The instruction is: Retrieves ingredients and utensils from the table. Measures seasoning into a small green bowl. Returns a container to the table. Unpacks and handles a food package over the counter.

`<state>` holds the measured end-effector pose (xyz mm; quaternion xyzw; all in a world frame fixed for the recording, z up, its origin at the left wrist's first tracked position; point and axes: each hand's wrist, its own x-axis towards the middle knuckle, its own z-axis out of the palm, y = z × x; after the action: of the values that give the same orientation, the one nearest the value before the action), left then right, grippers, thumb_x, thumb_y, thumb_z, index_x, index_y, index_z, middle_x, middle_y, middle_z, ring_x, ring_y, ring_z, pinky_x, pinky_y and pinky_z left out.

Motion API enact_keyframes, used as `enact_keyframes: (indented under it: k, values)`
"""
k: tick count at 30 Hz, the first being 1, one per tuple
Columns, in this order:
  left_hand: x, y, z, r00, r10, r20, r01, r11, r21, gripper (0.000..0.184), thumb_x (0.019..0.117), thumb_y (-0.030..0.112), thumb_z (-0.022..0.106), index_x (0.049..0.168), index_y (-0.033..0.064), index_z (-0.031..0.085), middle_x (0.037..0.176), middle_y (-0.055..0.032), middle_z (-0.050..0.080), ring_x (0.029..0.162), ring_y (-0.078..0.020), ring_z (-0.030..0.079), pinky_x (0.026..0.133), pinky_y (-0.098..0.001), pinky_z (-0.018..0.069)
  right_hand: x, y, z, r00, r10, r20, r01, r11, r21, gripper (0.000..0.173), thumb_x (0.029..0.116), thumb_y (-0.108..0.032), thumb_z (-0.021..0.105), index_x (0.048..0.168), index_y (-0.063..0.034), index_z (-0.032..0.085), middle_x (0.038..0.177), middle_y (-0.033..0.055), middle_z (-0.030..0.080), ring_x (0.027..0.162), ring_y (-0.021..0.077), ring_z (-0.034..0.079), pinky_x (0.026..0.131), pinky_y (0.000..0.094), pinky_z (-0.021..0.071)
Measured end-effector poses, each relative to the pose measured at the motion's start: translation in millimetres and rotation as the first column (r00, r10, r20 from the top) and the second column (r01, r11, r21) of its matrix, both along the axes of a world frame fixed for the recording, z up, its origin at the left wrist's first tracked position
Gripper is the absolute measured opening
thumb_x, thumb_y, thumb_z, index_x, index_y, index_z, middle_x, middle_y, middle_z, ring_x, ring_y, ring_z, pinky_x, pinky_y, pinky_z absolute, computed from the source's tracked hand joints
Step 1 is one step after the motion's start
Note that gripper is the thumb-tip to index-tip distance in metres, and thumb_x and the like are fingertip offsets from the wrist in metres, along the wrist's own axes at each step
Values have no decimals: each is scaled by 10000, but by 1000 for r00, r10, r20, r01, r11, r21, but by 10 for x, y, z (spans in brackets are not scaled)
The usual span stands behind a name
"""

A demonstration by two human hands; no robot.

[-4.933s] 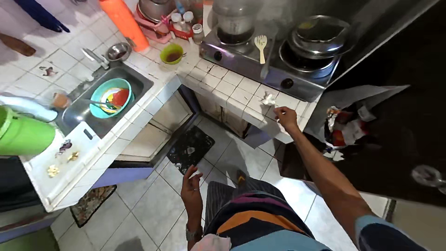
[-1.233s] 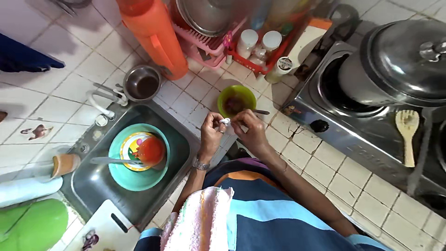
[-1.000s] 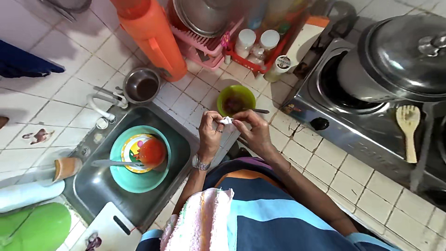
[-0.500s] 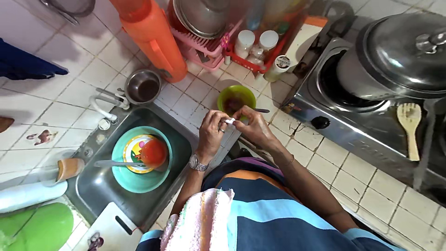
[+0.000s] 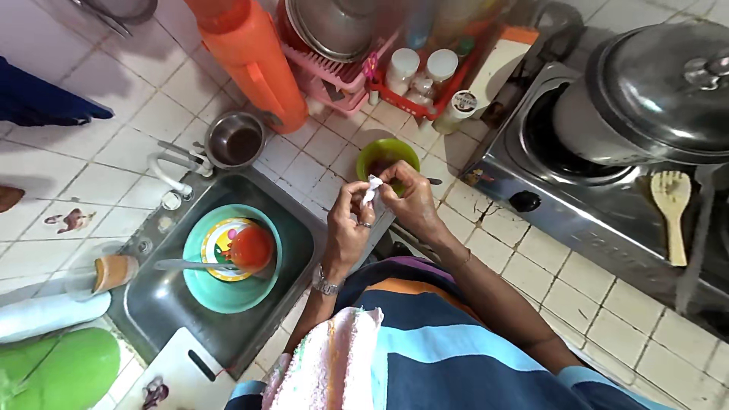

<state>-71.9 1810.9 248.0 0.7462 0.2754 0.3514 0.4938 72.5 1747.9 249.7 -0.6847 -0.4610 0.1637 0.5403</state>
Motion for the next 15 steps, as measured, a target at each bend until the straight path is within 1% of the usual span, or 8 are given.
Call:
enact_keyframes:
  k: [2, 3, 7, 9, 10, 12, 14, 15]
  values:
    - [-25, 20, -11, 1000, -4, 24, 3, 996, 84, 255, 939, 2, 578, 1180, -33, 655, 1009, -99, 679, 808, -83, 641, 743, -230, 559, 16, 37, 31, 1000, 10, -27, -11, 1000, -15, 81, 888, -87, 622, 939, -50, 673, 889, 47, 648, 801, 109, 621, 727, 283, 530]
    - [-36, 35, 4, 999, 9, 33, -11, 999, 42, 239, 935, -5, 581, 1159, -33, 661, 997, -87, 685, 796, -72, 643, 731, -223, 561, 18, 59, 41, 998, 25, -64, -26, 1000, -13, 74, 897, -82, 623, 945, -49, 668, 865, 38, 647, 752, 83, 613, 674, 247, 524]
    - [-129, 29, 118, 997, 53, 57, -31, 941, -336, 125, 974, -13, 538, 1080, 0, 603, 731, 39, 618, 572, -7, 565, 546, -168, 505, 113, 25, 132, 985, 74, -153, -71, 997, 21, 110, 944, -57, 567, 1039, -38, 619, 815, 40, 630, 595, 60, 558, 517, 207, 479]
    - [-206, 5, 95, 996, 57, 63, -25, 908, -418, 121, 980, -15, 494, 1015, 8, 608, 688, 58, 607, 569, -6, 574, 560, -170, 514, 240, 3, 263, 982, 102, -160, -97, 994, 39, 102, 962, -62, 557, 1055, -49, 597, 820, 34, 617, 595, 52, 555, 521, 192, 478]
    - [-229, 1, 55, 995, 83, 52, -57, 921, -384, 104, 974, -15, 516, 1018, 1, 609, 739, 44, 628, 619, -12, 601, 604, -179, 537, 283, 15, 321, 982, 121, -144, -115, 992, 50, 90, 957, -62, 556, 1036, -56, 599, 809, 26, 616, 590, 45, 554, 517, 183, 476]
    - [-241, 30, -58, 991, 135, 17, -130, 975, -180, 257, 935, 37, 645, 1176, -39, 600, 1065, -72, 674, 922, -84, 662, 828, -257, 572, 314, 34, 404, 981, 167, -99, -164, 986, 40, 74, 945, -66, 562, 1000, -57, 611, 793, 25, 620, 582, 51, 553, 505, 190, 468]
    - [-209, 112, -79, 994, 108, -2, -108, 993, -38, 587, 907, 137, 742, 1412, -41, 502, 1428, -185, 554, 1306, -224, 554, 1074, -389, 479, 277, 43, 445, 972, 213, -102, -213, 977, 9, 79, 938, -67, 567, 993, -57, 623, 771, 30, 623, 564, 64, 548, 484, 201, 456]
    - [-177, 161, -51, 998, 64, 11, -64, 998, -18, 666, 911, 151, 748, 1478, -25, 446, 1521, -185, 479, 1394, -236, 487, 1131, -403, 439, 251, 59, 448, 964, 235, -126, -236, 972, 7, 81, 938, -67, 562, 994, -59, 621, 758, 30, 617, 553, 66, 542, 476, 200, 450]
